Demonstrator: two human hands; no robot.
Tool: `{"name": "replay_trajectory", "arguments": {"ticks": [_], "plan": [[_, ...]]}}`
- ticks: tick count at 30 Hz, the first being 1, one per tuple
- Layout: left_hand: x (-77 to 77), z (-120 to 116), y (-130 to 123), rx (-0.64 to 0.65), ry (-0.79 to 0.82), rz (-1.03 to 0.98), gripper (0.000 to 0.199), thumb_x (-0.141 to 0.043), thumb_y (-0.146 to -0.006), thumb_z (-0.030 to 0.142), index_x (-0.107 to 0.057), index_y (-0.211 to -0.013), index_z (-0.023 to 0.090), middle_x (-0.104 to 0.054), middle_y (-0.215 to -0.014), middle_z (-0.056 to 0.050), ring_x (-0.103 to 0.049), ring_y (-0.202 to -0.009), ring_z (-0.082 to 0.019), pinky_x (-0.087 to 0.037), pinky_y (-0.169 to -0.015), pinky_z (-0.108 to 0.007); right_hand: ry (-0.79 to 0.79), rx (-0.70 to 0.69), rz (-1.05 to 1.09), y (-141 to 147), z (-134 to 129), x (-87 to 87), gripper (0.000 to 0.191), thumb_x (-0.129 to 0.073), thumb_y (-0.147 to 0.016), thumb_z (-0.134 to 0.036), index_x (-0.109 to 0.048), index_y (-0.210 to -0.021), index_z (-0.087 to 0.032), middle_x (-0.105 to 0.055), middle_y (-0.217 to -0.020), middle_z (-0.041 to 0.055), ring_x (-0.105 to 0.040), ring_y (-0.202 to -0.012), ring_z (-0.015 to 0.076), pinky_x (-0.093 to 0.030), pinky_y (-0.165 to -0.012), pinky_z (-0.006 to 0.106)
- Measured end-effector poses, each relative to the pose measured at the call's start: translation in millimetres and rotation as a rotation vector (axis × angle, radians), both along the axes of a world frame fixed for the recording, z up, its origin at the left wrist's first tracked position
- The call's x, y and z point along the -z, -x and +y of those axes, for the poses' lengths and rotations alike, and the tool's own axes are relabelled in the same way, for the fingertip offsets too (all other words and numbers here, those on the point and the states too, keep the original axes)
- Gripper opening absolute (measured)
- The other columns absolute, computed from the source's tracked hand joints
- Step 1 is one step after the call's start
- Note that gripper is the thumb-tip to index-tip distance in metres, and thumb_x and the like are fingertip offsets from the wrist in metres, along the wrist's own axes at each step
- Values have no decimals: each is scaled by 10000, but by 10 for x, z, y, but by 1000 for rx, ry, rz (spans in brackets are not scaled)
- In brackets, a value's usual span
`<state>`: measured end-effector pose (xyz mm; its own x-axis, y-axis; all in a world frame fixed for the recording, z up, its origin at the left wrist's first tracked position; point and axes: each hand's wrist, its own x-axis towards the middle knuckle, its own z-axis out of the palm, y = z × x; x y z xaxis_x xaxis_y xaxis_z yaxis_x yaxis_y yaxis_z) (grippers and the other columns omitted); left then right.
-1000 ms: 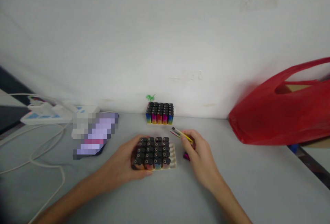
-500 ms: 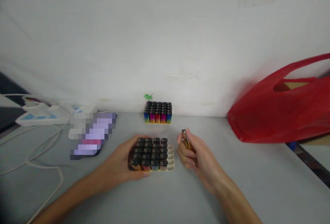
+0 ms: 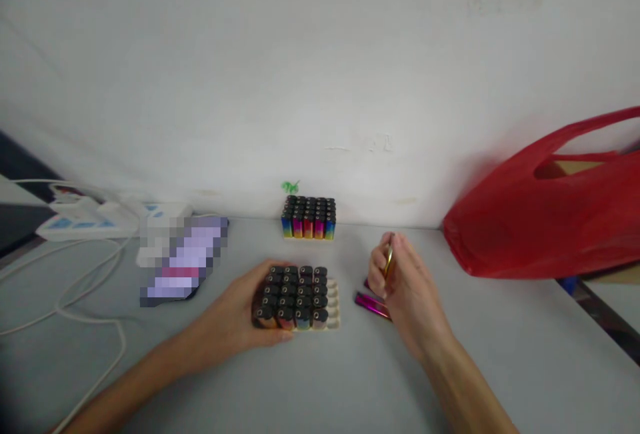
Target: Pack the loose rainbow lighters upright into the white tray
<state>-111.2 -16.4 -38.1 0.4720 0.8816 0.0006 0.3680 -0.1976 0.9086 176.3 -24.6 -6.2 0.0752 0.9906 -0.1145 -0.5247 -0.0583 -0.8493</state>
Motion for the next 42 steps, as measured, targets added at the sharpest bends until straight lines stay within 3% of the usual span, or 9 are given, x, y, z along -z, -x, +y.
{"name": "replay_trajectory", "arguments": {"ticks": [2,4,7,10,17,25,32,42], "plan": [[0,-4,-1,2,-6,-3,740,-977,-751,257,-607,-1392,253,-808,-1249,-33,-787,-1115,-320,-621,-941,-388,-56,27,-21,-28,-3,-17,312,-878,-946,-506,-687,-998,-265,-451,-776,-63,-234,-551,97,-283,-452,186],[-1,-7,-1,2,-13,4,739,-978,-746,245,-608,-1386,254,-807,-1242,-31,-787,-1112,-317,-621,-932,-384,-87,21,-25,-56,-8,-33,302,-856,-966,-514,-692,-975,-261,-404,-717,-75,-172,-553,110,-263,-460,192],[0,-8,-2,3,-10,11,745,-989,-734,239,-610,-1376,254,-805,-1241,-30,-786,-1114,-316,-620,-932,-383,-55,-82,-3,-76,-13,-45,469,-775,-968,-656,-659,-801,-233,-300,-646,-70,-198,-582,139,-322,-508,226],[12,-7,0,-5,-21,-2,764,-993,-730,239,-601,-1384,262,-793,-1265,-24,-782,-1126,-309,-619,-947,-383,-15,-219,-8,-50,-10,-19,608,-688,-972,-720,-520,-642,-238,-276,-629,-54,-232,-592,155,-339,-538,269],[30,-2,-4,-5,-6,5,749,-987,-735,245,-600,-1376,252,-797,-1240,-27,-787,-1094,-308,-626,-919,-379,64,-381,-62,88,-31,160,575,-659,-960,-619,-358,-620,-267,-208,-611,-78,-123,-563,140,-158,-488,304],[7,6,-12,-5,-17,9,750,-988,-713,231,-609,-1360,253,-793,-1255,-28,-774,-1126,-316,-627,-919,-373,89,-407,-64,149,-73,167,584,-665,-946,-666,-375,-642,-260,-218,-625,-82,-122,-572,140,-169,-516,309],[-7,1,-22,-13,-33,13,671,-948,-746,264,-632,-1337,237,-799,-1222,-36,-777,-1098,-319,-626,-922,-383,43,-355,-192,165,-53,112,582,-615,-979,-706,-467,-656,-245,-336,-668,-43,-307,-620,160,-326,-617,311],[-49,-10,-29,-23,-17,18,686,-946,-724,250,-643,-1339,240,-801,-1231,-43,-779,-1092,-325,-627,-941,-399,92,-347,-181,180,-86,214,496,-640,-953,-609,-384,-703,-265,-264,-698,-64,-207,-622,150,-251,-562,293]]}}
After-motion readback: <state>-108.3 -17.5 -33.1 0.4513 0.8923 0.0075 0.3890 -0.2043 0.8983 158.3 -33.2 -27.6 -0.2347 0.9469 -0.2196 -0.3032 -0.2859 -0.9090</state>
